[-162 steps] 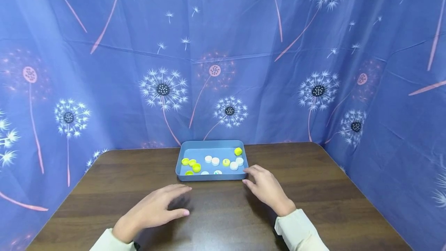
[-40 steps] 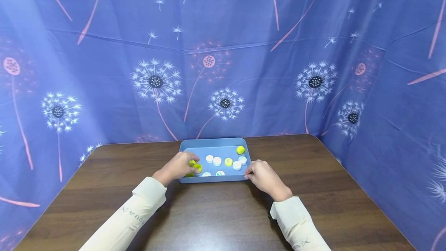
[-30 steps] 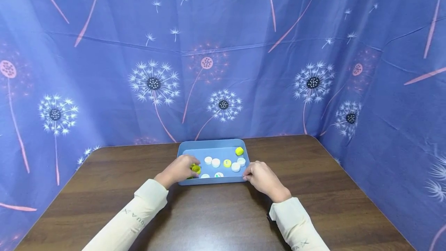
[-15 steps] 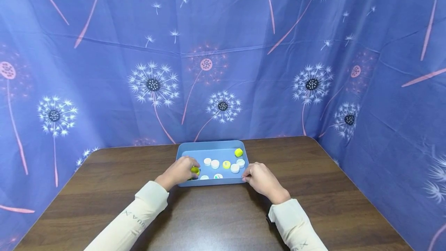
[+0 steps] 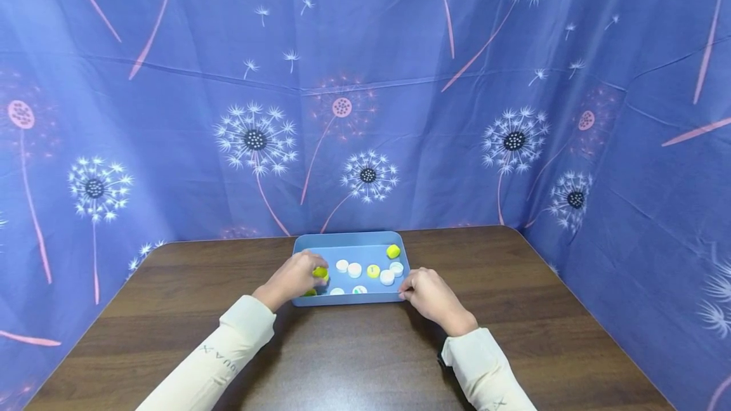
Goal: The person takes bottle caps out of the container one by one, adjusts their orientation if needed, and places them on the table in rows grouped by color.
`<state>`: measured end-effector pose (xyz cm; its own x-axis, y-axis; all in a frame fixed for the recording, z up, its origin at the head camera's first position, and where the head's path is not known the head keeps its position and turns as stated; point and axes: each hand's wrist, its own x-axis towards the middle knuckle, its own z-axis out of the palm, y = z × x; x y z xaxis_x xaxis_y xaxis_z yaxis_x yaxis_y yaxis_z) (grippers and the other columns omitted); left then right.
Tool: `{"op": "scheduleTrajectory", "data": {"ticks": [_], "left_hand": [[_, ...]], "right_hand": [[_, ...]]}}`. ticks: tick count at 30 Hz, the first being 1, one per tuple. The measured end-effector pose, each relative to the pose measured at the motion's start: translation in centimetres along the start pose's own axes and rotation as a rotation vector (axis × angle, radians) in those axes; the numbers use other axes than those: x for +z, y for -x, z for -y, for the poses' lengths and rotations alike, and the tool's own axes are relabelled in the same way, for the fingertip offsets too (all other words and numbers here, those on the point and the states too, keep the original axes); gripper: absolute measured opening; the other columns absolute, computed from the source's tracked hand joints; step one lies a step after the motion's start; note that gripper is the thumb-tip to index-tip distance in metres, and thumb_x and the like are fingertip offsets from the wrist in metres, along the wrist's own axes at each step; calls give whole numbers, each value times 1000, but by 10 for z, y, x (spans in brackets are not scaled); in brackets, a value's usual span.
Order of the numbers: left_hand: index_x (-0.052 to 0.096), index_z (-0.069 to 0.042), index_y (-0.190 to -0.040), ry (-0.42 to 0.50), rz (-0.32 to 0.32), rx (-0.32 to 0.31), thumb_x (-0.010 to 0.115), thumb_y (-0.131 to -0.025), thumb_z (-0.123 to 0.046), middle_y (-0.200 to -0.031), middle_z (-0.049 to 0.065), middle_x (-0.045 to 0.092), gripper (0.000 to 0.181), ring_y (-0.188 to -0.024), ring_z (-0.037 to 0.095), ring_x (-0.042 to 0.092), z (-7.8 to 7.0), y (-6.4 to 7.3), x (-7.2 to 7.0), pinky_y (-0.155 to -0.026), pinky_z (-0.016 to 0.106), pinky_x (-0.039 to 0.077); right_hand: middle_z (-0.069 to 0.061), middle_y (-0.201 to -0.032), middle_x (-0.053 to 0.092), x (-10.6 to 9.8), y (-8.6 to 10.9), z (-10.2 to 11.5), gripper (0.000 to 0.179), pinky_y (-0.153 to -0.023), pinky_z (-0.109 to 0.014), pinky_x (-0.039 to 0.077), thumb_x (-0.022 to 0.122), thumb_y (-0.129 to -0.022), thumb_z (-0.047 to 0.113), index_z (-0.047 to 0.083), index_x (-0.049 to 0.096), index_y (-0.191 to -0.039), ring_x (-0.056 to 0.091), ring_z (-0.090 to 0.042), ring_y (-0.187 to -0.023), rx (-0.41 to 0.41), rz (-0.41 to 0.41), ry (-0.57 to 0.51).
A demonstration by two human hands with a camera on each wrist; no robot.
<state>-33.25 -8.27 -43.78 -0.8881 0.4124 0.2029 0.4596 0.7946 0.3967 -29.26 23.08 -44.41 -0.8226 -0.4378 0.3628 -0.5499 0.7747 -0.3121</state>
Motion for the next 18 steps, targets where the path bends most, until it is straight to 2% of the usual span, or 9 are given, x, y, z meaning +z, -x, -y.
{"op": "scheduleTrajectory", "data": {"ticks": [3, 7, 12, 18], "left_hand": [[74, -6, -113, -19, -15, 29, 79, -85, -14, -115, 6, 71, 30, -115, 26, 59, 0, -1, -3, -101, 42, 49], [73, -5, -114, -40, -28, 58, 80, -84, -17, -116, 7, 71, 33, -117, 28, 60, 1, 0, -6, -103, 42, 47], [72, -3, -115, -22, -42, 97, 80, -84, -17, -114, 7, 70, 35, -111, 26, 62, 1, 3, -14, -97, 41, 51], [73, -4, -117, 1, -59, 128, 79, -85, -15, -106, 3, 66, 34, -97, 17, 62, -2, 10, -25, -85, 34, 55]], "right_hand": [[11, -79, 69, -1, 0, 0, 7, -73, -32, 55, 80, -80, 3, 10, 79, -79, 61, -11, -81, -1, -1, -1], [11, -79, 69, 0, 0, 0, 8, -73, -31, 55, 80, -80, 3, 10, 79, -79, 61, -11, -80, -13, -5, -8], [12, -80, 69, 0, 0, 0, 8, -75, -33, 55, 80, -80, 2, 10, 79, -80, 62, -11, -82, -2, -3, -6], [11, -80, 70, 1, 0, 0, 7, -76, -35, 55, 80, -80, 3, 10, 79, -80, 62, -12, -83, 5, -4, 7]]}}
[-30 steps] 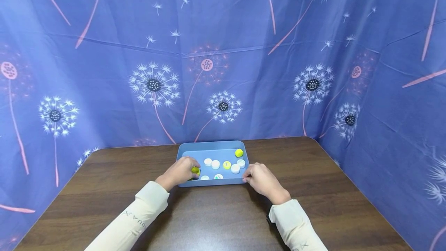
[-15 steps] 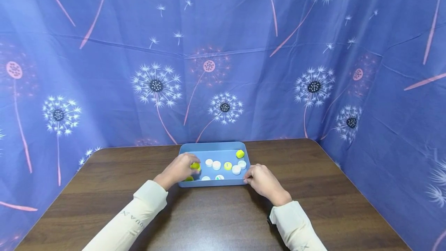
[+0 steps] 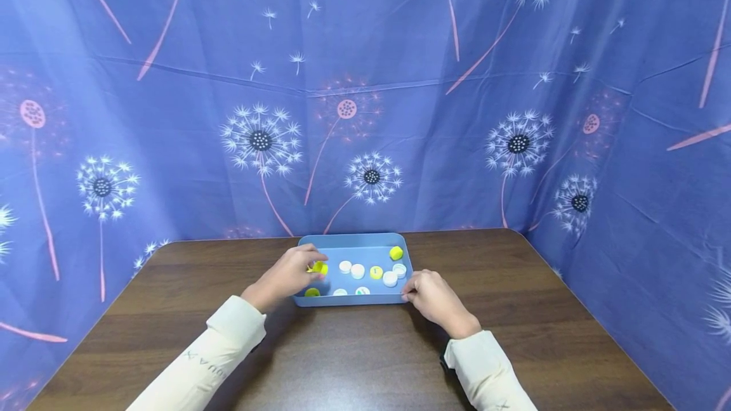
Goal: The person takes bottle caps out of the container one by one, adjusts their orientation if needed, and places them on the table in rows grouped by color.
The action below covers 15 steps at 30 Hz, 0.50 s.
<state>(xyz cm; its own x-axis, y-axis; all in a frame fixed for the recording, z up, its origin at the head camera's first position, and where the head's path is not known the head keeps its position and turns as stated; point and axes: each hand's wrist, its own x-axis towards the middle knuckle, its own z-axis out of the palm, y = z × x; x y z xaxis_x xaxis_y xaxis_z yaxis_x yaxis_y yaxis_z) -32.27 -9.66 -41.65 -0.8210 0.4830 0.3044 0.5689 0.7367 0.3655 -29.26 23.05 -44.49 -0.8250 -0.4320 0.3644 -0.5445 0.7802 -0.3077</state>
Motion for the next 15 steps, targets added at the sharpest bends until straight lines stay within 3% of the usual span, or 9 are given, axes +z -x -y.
{"op": "scheduleTrajectory", "data": {"ticks": [7, 15], "left_hand": [[74, -6, -115, 48, -18, 16, 77, -85, -11, -97, 1, 61, 30, -83, 11, 54, -2, 7, -8, -72, 26, 52], [75, -5, -106, 72, -66, 81, 76, -83, -8, -94, 1, 64, 24, -83, 15, 58, -1, 14, -13, -74, 30, 53]], "right_hand": [[11, -80, 70, 0, 0, 0, 7, -75, -34, 55, 81, -79, 2, 9, 79, -80, 62, -12, -82, -14, -5, 1], [11, -80, 71, 2, 0, -1, 9, -75, -33, 55, 81, -78, 2, 11, 80, -80, 63, -12, -82, -24, -16, 16]]}}
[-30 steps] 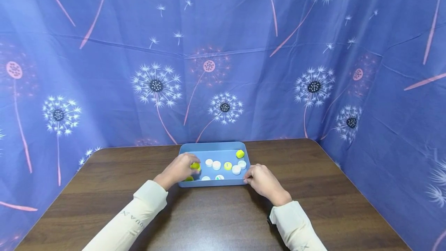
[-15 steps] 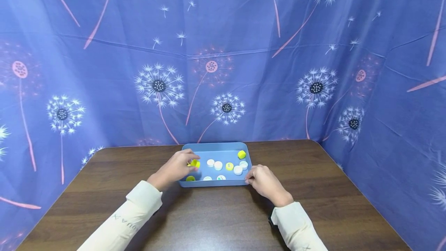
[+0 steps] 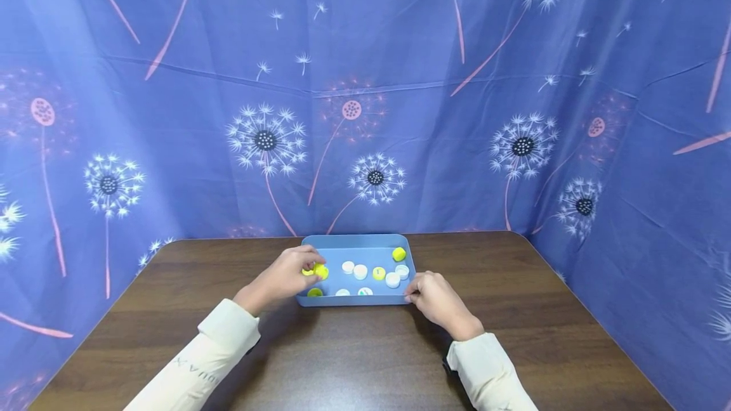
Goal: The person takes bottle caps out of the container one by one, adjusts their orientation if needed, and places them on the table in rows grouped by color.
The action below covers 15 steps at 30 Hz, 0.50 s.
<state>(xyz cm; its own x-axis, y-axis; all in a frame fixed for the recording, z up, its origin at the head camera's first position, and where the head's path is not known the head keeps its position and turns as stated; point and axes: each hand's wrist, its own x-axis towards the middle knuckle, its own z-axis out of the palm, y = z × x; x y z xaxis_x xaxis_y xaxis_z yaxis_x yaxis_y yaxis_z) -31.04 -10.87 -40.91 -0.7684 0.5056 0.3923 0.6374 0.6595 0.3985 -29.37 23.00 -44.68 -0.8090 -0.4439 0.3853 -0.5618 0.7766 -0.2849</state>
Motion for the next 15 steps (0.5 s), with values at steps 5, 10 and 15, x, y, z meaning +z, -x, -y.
{"op": "scheduleTrajectory", "data": {"ticks": [5, 10, 15], "left_hand": [[73, -4, -100, 91, -31, -15, 76, -81, -4, -92, 2, 67, 20, -84, 19, 63, 0, 8, -3, -75, 32, 56], [69, -6, -89, 163, -56, -46, 81, -75, -3, -87, -3, 67, 18, -80, 13, 65, -1, 18, -6, -73, 32, 58], [63, -9, -82, 254, -55, -56, 84, -73, -1, -88, -1, 68, 24, -79, 9, 67, -2, 31, -8, -73, 37, 60]], "right_hand": [[11, -80, 70, 1, 0, 0, 9, -74, -33, 55, 81, -78, 2, 10, 79, -79, 62, -11, -81, 2, -8, -1], [11, -78, 71, 0, 0, 1, 10, -71, -32, 55, 82, -76, 1, 10, 79, -77, 62, -11, -78, -19, -34, 2], [11, -77, 70, -1, 0, 1, 10, -71, -32, 55, 83, -76, 1, 10, 79, -77, 62, -11, -77, -26, -45, -2]]}}
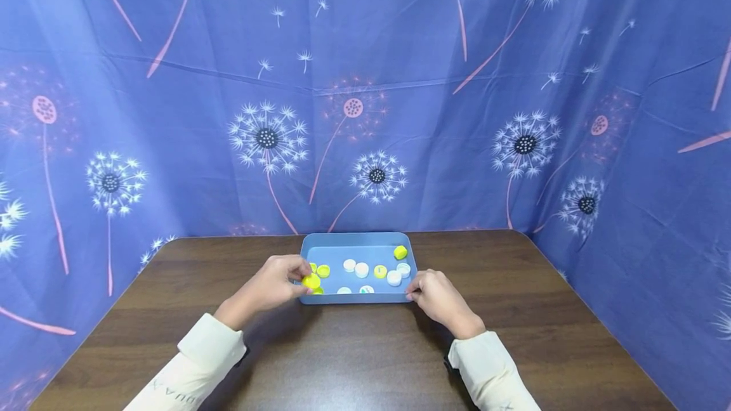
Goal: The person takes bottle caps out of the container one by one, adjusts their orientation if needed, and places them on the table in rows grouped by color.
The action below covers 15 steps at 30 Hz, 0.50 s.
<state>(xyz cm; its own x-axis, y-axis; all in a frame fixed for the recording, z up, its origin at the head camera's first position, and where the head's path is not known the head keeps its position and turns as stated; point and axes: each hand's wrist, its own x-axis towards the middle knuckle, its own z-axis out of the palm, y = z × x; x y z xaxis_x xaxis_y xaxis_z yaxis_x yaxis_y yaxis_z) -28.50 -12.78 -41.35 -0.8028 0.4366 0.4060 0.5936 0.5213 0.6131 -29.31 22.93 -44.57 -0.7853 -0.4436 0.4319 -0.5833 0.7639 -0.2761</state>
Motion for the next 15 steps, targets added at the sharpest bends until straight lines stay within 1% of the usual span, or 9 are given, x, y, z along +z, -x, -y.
{"op": "scheduleTrajectory", "data": {"ticks": [3, 8, 9, 12, 15], "left_hand": [[64, -9, -82, 58, 15, -21, 85, -73, 0, -90, 0, 69, 25, -79, 10, 68, 0, 8, 0, -72, 36, 60], [64, -9, -84, 120, 55, -79, 85, -74, 0, -90, 0, 69, 25, -80, 10, 69, -1, 22, 0, -72, 25, 59], [63, -9, -84, 121, 68, -87, 85, -74, -1, -89, -1, 68, 25, -80, 10, 68, -1, 25, 1, -72, 24, 58], [63, -9, -84, 120, 106, -94, 85, -74, 0, -86, -3, 69, 25, -78, 9, 68, 2, 30, 2, -73, 23, 58], [65, -9, -83, 100, 151, -103, 85, -74, 0, -84, -3, 70, 24, -76, 8, 67, 4, 35, 4, -72, 22, 57]], "right_hand": [[11, -78, 70, -1, 0, 0, 10, -72, -34, 55, 82, -76, 1, 10, 79, -77, 63, -13, -79, -6, 5, -2], [10, -79, 70, -2, -1, 0, 9, -74, -35, 55, 81, -78, 2, 10, 79, -78, 64, -16, -81, -11, 24, -3], [10, -79, 70, -2, -1, 0, 9, -74, -35, 55, 81, -78, 2, 10, 79, -78, 64, -16, -81, -9, 26, -3], [10, -80, 70, -4, -1, 1, 9, -74, -34, 55, 81, -78, 2, 10, 79, -79, 64, -15, -81, -2, 26, -4], [11, -80, 70, -4, -1, 3, 9, -73, -34, 55, 81, -78, 2, 11, 79, -78, 63, -15, -81, 6, 28, -15]]}}
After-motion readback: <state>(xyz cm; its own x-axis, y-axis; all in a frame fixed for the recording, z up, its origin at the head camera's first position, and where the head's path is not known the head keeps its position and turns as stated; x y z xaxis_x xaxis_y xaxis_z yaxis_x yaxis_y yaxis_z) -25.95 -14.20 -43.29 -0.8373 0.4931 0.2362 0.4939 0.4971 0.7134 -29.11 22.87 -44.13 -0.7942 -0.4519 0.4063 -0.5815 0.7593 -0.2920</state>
